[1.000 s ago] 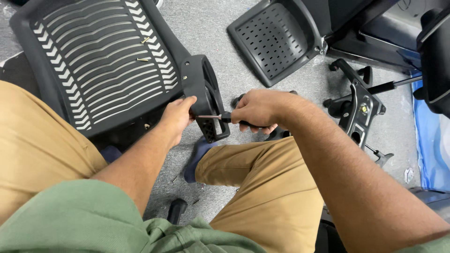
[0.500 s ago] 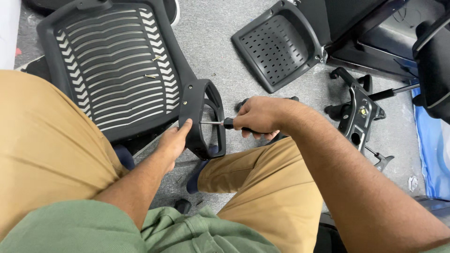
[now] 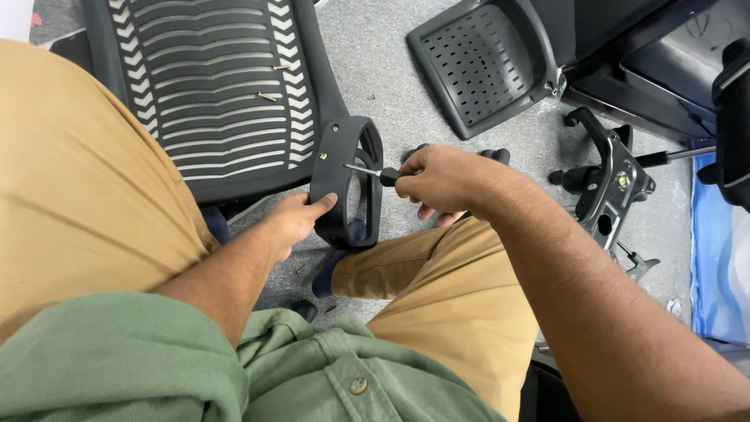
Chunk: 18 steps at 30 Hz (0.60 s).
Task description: The person uses a screwdriver to remove screws from the armrests of an office chair. They detach the left armrest, then the right armrest, placing them aside.
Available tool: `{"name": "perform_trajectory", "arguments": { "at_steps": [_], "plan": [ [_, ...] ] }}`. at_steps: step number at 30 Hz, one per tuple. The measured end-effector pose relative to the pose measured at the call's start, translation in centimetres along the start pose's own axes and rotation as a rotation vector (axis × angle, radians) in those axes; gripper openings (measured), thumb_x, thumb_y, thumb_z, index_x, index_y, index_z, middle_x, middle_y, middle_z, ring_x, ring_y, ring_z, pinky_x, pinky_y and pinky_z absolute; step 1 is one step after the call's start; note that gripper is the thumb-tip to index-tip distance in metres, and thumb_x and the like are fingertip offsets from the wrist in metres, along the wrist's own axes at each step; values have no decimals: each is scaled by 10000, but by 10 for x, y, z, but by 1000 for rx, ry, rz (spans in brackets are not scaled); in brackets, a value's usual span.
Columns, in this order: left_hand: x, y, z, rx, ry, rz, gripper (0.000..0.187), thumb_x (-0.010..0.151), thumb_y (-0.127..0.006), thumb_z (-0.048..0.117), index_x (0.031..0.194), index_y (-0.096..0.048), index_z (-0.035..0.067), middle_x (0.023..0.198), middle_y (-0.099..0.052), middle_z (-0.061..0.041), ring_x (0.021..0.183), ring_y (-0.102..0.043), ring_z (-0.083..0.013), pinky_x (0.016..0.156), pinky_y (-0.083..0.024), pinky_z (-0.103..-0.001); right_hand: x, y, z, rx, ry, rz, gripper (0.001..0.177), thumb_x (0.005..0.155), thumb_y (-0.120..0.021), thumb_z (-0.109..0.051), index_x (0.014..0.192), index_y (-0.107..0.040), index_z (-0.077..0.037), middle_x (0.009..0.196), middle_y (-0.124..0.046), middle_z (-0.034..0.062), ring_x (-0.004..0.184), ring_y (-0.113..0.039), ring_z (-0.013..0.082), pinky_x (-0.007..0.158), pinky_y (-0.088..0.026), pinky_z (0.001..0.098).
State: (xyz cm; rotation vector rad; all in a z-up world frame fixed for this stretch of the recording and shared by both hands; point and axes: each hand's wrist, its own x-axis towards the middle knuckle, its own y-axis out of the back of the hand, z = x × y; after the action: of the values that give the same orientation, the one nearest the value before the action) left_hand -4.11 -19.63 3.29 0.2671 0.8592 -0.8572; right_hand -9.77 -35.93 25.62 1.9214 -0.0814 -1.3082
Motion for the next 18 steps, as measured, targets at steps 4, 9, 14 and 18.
{"name": "perform_trajectory", "arguments": {
  "at_steps": [4, 9, 14, 18],
  "plan": [
    [-6, 4, -2, 91, 158, -52, 701, 941, -600, 563, 1504, -496, 158, 1595, -436, -159, 1514, -340, -371, 1216, -229, -656, 1, -5, -10, -104, -33, 6, 371, 904, -618, -250, 1235, -706, -105, 843, -745, 79, 728, -719, 169, 595, -557, 347],
    [-11, 4, -4, 170, 188, -103, 725, 920, -616, 557, 1516, -494, 162, 1602, -442, -161, 1518, -356, -362, 1219, -239, -669, 13, -16, -19, -269, -72, 20, 378, 940, -605, -308, 1276, -688, -154, 838, -759, 96, 737, -706, 161, 672, -582, 353],
    [-7, 6, -10, 232, 148, -112, 727, 905, -653, 543, 1480, -533, 116, 1567, -486, -166, 1489, -407, -353, 1204, -317, -597, 34, -33, -13, -287, -29, 47, 398, 932, -643, -355, 1236, -723, -110, 853, -749, 105, 758, -707, 193, 748, -581, 388],
    [0, 3, -18, 288, 65, -101, 703, 889, -690, 524, 1411, -610, 61, 1486, -598, -177, 1421, -524, -341, 1181, -390, -497, 56, -42, 0, -255, 60, 109, 401, 892, -682, -334, 1175, -762, -62, 889, -765, 169, 798, -721, 264, 806, -580, 417]
  ]
}}
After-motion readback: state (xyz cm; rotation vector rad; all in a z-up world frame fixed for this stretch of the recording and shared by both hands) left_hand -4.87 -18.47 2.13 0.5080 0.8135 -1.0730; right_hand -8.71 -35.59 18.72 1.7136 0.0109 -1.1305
